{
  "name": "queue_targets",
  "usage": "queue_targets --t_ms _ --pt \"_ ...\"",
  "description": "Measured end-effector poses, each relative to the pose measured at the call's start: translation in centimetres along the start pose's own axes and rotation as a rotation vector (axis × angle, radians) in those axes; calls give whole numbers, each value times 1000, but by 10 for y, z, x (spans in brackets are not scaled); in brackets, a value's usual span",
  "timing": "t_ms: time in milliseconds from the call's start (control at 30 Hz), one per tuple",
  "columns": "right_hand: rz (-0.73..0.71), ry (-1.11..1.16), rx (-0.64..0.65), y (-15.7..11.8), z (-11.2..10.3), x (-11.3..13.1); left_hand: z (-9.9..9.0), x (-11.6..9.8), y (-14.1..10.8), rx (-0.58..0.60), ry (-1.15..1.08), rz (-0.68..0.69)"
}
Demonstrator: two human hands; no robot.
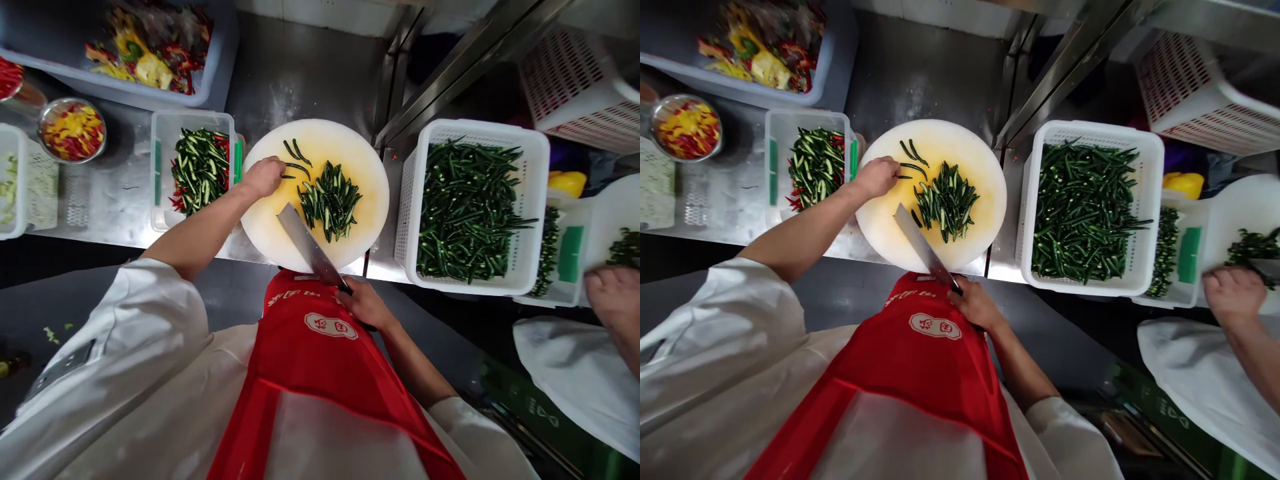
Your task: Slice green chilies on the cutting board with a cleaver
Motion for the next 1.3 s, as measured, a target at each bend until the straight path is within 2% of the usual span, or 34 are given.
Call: queue_targets --t_ms 100,167,233,300,400,533,667,733,867,933,1000,1100,1167,1233,1300 --pt "78 51 -108 4 -11 -11 2 3 -28 71 35 5" --pt "85 17 -164 4 -19 -13 14 -13 -53 146 24 125" --pt "72 -32 -162 3 -23 -9 30 -42 -82 199 -12 308" --pt "67 -54 -108 2 -21 -4 43 -69 -110 173 -42 447" --pt "74 -74 -26 2 -17 6 54 -89 -135 49 -44 502" --pt "71 -84 33 -3 -19 14 60 -86 -139 -54 -59 489" --pt "107 -109 67 -5 -24 10 64 -80 -137 -112 -73 514" --pt "99 -133 65 5 -23 9 65 -80 -137 -137 -64 525" --pt "41 -138 -34 45 -20 14 64 -85 -141 -153 -75 543" --pt "34 -45 -62 59 -17 12 60 -87 -139 -122 -112 553" --pt "37 62 -94 59 -18 8 50 -83 -127 -128 -161 514" --pt "34 95 -180 32 -25 -3 19 -58 -89 -296 -229 268" --pt "30 65 -151 10 -24 -8 0 -40 -55 -386 -247 103" --pt "-3 31 -50 -5 -19 -8 -8 -33 -19 -325 -219 75" --pt "-60 -13 48 -11 -12 -4 -7 -31 11 -194 -161 98"
Point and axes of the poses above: each hand's wrist, its own y-axis towards the middle knuckle, its own z-axis out of the palm, x = y × z, the point moved 7 cm from there along y, towards the middle knuckle, and after that the axes turned 11 degrees about x, right-handed, at the moved point
